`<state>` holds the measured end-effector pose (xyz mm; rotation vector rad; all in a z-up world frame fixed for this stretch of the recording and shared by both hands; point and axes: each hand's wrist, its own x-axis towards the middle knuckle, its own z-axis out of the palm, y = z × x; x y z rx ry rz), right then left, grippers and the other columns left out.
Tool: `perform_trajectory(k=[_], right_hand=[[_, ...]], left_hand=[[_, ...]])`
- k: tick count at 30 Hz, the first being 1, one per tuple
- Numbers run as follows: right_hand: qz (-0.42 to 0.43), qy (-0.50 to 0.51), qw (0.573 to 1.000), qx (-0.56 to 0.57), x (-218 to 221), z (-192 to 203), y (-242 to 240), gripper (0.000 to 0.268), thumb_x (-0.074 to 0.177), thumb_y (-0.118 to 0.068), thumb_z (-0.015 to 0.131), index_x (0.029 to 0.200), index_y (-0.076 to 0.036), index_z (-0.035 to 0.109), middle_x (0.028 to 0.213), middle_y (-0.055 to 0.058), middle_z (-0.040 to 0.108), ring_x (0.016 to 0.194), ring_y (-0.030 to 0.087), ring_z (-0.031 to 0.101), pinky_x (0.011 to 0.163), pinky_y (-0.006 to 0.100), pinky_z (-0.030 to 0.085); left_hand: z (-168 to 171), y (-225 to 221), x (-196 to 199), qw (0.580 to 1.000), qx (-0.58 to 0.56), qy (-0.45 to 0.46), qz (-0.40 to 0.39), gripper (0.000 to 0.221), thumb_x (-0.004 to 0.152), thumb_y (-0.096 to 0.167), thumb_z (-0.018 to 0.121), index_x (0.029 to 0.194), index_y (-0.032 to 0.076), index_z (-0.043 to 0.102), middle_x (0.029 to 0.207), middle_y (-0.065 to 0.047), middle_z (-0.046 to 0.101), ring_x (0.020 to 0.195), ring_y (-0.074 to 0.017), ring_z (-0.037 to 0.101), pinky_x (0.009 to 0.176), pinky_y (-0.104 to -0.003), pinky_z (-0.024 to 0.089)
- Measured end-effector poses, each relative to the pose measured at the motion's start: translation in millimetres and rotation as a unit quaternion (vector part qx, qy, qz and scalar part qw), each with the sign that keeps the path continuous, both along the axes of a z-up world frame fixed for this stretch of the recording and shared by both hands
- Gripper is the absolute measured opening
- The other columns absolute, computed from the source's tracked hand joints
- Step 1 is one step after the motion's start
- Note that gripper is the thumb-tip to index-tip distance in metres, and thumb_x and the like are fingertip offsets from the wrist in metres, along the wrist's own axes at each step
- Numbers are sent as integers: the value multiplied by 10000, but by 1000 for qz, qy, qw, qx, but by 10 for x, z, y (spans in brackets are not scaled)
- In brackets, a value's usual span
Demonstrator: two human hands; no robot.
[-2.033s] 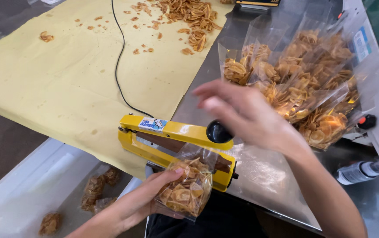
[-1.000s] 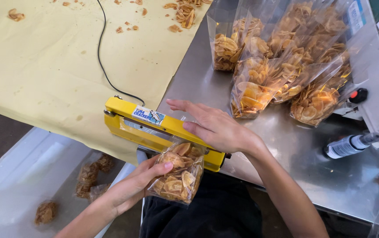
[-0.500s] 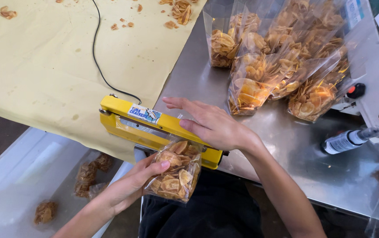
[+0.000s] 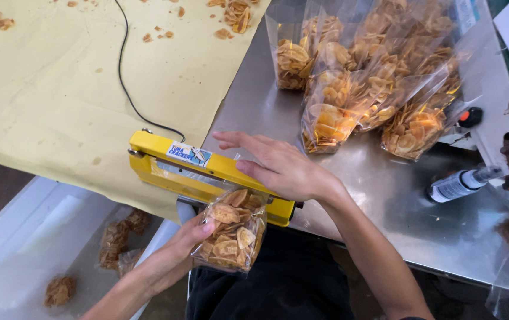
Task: The person fills clear plastic bags with dried banana chips and seals them using a yellow impulse sealer. The person repeatedly picks up bags, aligns the open ends in the sealer, and places the sealed bags on the table.
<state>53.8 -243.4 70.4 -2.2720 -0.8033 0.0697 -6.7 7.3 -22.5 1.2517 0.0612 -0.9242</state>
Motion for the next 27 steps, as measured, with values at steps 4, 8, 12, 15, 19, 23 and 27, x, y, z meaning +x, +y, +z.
perform_trajectory(k=[4, 8, 12, 15, 19, 23, 27], right_hand=[[12, -7, 1000, -6, -17, 21, -15, 522, 1008, -295, 484, 1522, -221, 433, 1355, 18, 689, 1267, 264, 608, 1024, 435, 481], [36, -15, 999, -11, -4, 101, 8, 485, 1043, -335, 459, 1499, -171, 459, 1370, 39, 669, 1285, 263, 591, 1066, 425, 454], [52, -10, 998, -21, 18, 180, 18, 473, 1076, -370, 417, 1484, -145, 492, 1376, 80, 655, 1287, 286, 583, 1060, 431, 452], [50, -6, 999, -8, 52, 241, 13, 509, 1062, -389, 411, 1489, -117, 465, 1347, 69, 687, 1251, 274, 608, 1044, 417, 478], [61, -8, 998, -5, 57, 274, 19, 509, 1065, -389, 403, 1482, -108, 475, 1352, 78, 685, 1271, 267, 604, 1047, 419, 477], [66, 0, 998, -10, 34, 224, 32, 501, 1067, -395, 402, 1483, -124, 471, 1381, 79, 664, 1272, 270, 593, 1056, 425, 464], [32, -11, 999, -25, 8, 129, 28, 497, 1046, -393, 429, 1476, -148, 475, 1381, 54, 667, 1279, 266, 579, 1050, 436, 446]], left_hand=[[-88, 23, -37, 998, -53, 19, 12, 944, 803, 570, 634, 1578, 111, 349, 1403, -141, 613, 1224, -266, 661, 956, -531, 591], [-121, 20, -35, 998, -53, 17, 30, 866, 846, 526, 637, 1538, 71, 382, 1404, -149, 623, 1224, -259, 661, 976, -511, 573], [-109, 7, -61, 997, -49, 24, 53, 801, 863, 477, 624, 1513, 70, 392, 1406, -123, 628, 1241, -249, 665, 996, -506, 578], [-81, -3, -44, 997, -63, 19, 41, 803, 874, 448, 609, 1561, 99, 383, 1407, -112, 623, 1242, -240, 655, 995, -511, 579], [-43, -14, -48, 996, -63, 35, 55, 758, 888, 447, 604, 1509, 70, 389, 1400, -128, 623, 1235, -255, 653, 998, -519, 569], [-5, -17, -49, 997, -42, 39, 58, 794, 870, 469, 605, 1543, 108, 389, 1397, -100, 629, 1240, -234, 655, 1014, -496, 561], [25, -24, -41, 997, -46, 42, 43, 799, 874, 494, 612, 1502, 44, 408, 1379, -140, 651, 1228, -258, 673, 1015, -483, 567]])
